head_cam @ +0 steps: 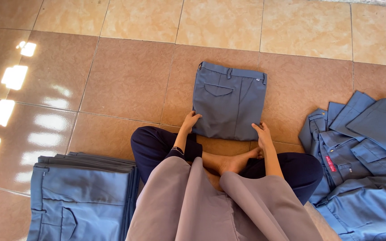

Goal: The person sits on a tiled floor and folds a pair of gray trousers by hand. They smooth the fabric, fold the legs together, and then fold the garment into a compact rectangle, placing it on a stack of previously folded trousers.

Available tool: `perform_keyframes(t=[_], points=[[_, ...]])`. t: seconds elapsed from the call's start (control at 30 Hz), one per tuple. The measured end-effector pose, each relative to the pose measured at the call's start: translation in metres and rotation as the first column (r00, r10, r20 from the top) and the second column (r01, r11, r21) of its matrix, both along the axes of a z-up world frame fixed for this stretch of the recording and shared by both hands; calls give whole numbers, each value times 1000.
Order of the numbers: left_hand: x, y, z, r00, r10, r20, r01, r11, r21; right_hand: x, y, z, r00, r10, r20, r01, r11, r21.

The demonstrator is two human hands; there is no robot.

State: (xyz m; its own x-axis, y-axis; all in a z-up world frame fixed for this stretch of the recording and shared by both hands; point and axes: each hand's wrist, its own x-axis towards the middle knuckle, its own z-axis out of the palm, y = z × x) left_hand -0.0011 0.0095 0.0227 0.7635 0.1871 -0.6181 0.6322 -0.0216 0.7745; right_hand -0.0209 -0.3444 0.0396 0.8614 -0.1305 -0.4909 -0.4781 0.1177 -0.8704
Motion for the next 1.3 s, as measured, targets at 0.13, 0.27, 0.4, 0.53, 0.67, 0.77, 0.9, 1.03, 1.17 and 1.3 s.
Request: perform_keyframes(t=[0.13, 0.27, 0.4, 0.53, 0.67, 0.77, 0.9, 1.03, 1.17, 1.3], points=[[4, 6, 0, 992, -67, -102, 75, 994, 78, -3, 2, 34, 990, 81, -112, -85, 996, -26], [-5, 3, 40, 974, -140, -180, 161, 981, 105, -4, -7, 8, 979, 149, -140, -163, 982, -94], [-6, 16, 27, 958, -143, -248, 125, 988, -89, -11, 13, 75, 964, 169, -205, -179, 983, -30], [-9, 13, 48, 977, -128, -171, 93, 976, -199, -4, -2, 35, 985, 114, -129, -110, 993, 33], [-10, 19, 41, 967, -196, -165, 153, 958, -243, -1, -6, 13, 989, 97, -111, -95, 995, 27], [-7, 26, -19, 936, -300, -187, 294, 954, -59, 0, -6, -6, 974, 186, -131, -210, 957, -198], [-10, 21, -43, 915, -360, -181, 392, 900, 192, -1, -7, -29, 949, 263, -172, -314, 828, -465], [-13, 18, -8, 937, -317, -147, 343, 916, 209, -2, 4, 13, 972, 225, -72, -234, 870, -434], [-13, 13, -10, 955, -289, -71, 297, 922, 250, -8, 18, 52, 990, 143, -10, -136, 912, -387], [-21, 8, -7, 946, -309, -100, 323, 855, 406, -6, 18, 33, 976, 197, -88, -214, 843, -494]])
